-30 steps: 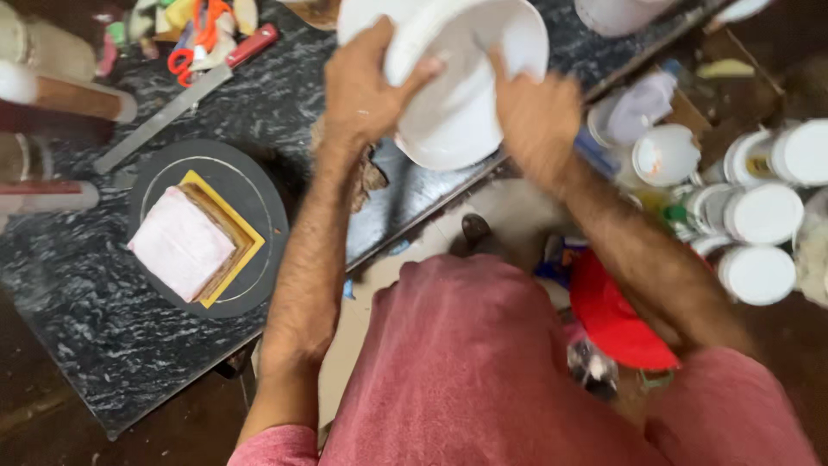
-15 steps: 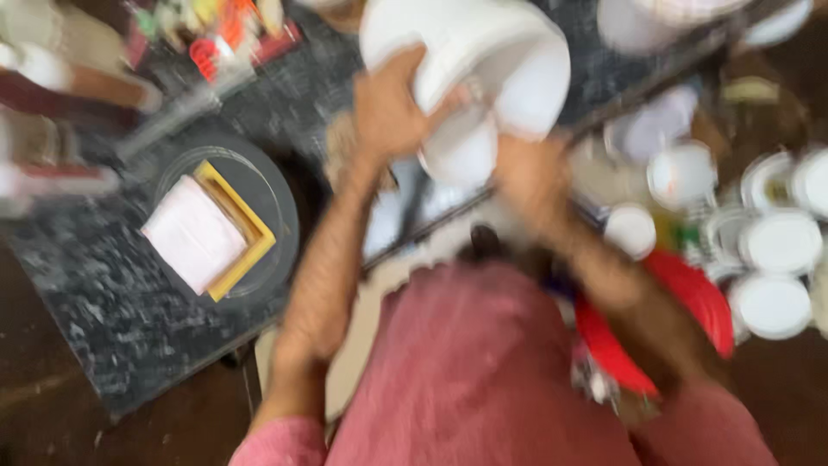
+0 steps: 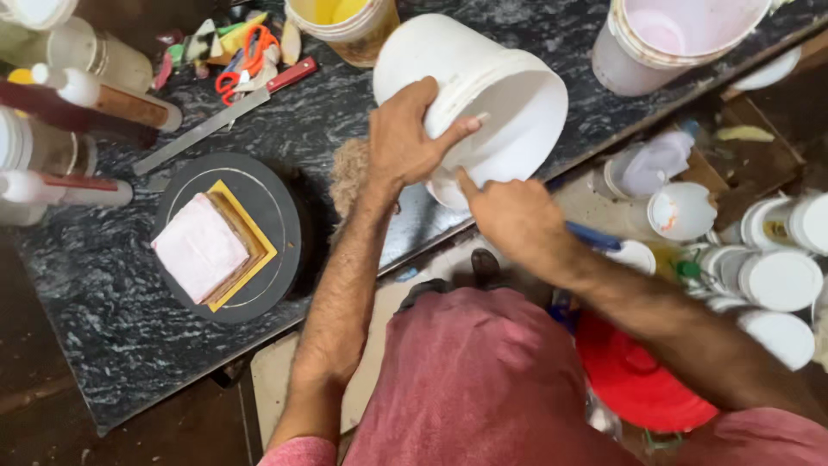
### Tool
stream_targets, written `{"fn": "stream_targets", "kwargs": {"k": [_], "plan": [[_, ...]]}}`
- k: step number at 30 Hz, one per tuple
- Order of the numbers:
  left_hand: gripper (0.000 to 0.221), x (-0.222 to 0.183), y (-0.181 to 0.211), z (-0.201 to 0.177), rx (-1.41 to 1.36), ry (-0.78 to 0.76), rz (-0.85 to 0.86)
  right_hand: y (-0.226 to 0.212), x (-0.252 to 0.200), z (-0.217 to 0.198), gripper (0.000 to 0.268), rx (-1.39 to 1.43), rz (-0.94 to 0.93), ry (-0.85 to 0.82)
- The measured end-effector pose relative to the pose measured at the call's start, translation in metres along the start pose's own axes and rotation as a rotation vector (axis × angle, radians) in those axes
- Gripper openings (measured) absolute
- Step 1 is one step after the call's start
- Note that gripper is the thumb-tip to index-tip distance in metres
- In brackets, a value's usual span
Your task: The person frosts a square cake by applying white icing with a spatula, smoothing the top and sides, and using a scraper to create a clean finish.
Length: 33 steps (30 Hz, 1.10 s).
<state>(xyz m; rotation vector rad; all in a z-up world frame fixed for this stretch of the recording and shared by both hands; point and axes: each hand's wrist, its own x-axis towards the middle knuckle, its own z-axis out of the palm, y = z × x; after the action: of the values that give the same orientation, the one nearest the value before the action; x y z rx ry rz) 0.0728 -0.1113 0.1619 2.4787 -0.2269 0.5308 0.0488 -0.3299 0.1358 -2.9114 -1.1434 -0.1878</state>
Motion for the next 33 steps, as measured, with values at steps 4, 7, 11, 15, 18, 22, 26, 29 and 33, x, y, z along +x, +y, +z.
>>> {"fn": "stream_targets", "kwargs": {"k": [4,7,11,15,18,22,26,29,33], "plan": [[0.066,-0.003,-0.001,0.005,0.006,-0.153,-0.215,0.025,-0.013,0.005,0.023,0.066,0.139,-0.073],[0.059,-0.008,0.007,0.002,-0.056,-0.023,-0.078,-0.005,-0.022,-0.003,0.03,0.288,0.013,-0.008],[0.063,-0.022,-0.002,-0.004,-0.07,-0.047,-0.187,0.032,-0.014,-0.003,0.034,0.691,0.372,0.06],[0.062,-0.001,-0.003,-0.009,-0.096,-0.082,-0.145,0.025,0.01,-0.015,0.047,0.016,0.193,0.104],[0.063,-0.001,-0.004,-0.005,-0.067,-0.137,-0.144,0.057,-0.011,-0.03,0.048,-0.2,0.082,0.206],[0.067,-0.008,0.008,0.002,-0.037,-0.115,-0.145,0.061,-0.003,-0.013,0.038,-0.164,0.179,0.086],[0.067,-0.018,0.017,0.002,-0.057,-0.019,-0.002,0.004,-0.022,0.01,0.032,0.308,0.059,0.046],[0.065,-0.028,0.012,-0.002,-0.149,-0.059,-0.174,0.039,-0.002,0.021,0.029,0.414,0.374,-0.056],[0.059,-0.018,-0.001,-0.023,-0.12,-0.078,-0.168,-0.032,-0.006,0.015,0.049,0.452,0.005,0.008]]}}
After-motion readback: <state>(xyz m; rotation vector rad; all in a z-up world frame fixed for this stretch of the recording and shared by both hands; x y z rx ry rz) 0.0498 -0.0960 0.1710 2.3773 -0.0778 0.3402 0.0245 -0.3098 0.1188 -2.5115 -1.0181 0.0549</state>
